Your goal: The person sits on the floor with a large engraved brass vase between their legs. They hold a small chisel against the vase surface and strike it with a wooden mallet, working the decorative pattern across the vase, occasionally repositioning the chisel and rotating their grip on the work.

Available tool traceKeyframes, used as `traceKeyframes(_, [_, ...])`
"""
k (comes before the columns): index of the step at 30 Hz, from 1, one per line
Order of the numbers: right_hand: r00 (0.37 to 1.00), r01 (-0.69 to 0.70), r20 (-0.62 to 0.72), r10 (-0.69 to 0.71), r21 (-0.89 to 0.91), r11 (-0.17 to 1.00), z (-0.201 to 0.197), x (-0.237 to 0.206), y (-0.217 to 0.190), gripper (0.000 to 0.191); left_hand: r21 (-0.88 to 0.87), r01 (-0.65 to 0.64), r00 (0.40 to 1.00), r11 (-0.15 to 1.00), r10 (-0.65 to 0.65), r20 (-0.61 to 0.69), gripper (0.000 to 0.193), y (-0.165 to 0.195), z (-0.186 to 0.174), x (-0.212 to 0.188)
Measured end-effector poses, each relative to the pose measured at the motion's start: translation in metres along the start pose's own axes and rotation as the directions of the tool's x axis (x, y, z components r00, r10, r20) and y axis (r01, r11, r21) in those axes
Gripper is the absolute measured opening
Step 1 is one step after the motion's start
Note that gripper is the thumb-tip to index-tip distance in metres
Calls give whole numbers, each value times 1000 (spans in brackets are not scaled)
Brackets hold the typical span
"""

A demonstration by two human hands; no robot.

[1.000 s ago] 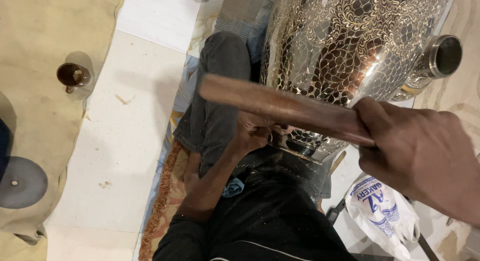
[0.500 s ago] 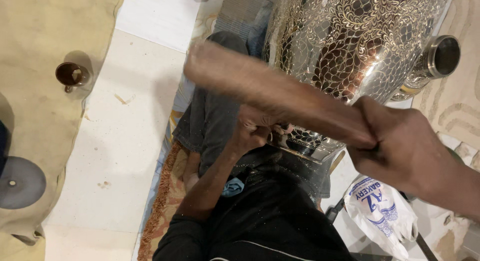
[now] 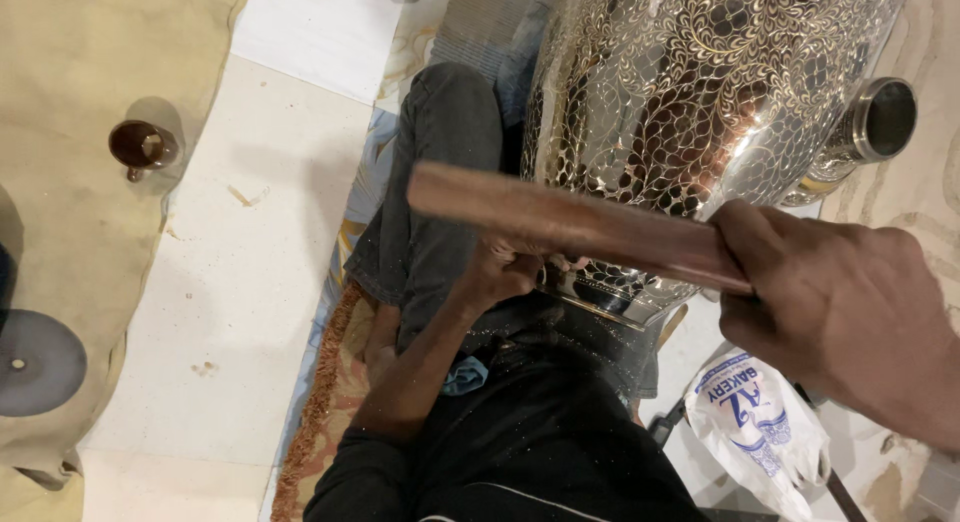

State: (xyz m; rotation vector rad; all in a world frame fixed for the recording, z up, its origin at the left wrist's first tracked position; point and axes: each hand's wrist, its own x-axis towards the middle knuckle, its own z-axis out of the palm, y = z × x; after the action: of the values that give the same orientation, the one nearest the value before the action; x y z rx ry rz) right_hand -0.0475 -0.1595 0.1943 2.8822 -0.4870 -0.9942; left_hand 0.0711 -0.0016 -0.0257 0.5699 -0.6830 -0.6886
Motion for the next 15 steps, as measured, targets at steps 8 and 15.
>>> traceKeyframes(8, [998, -12, -56, 11, -24, 1000, 6, -3, 6, 23, 199, 4, 1000, 980, -8, 17, 44, 2, 2, 5])
traceKeyframes(15, [997, 45, -66, -33, 175, 984, 12, 3, 6, 27, 55, 62, 998, 997, -60, -34, 42, 0, 3, 1])
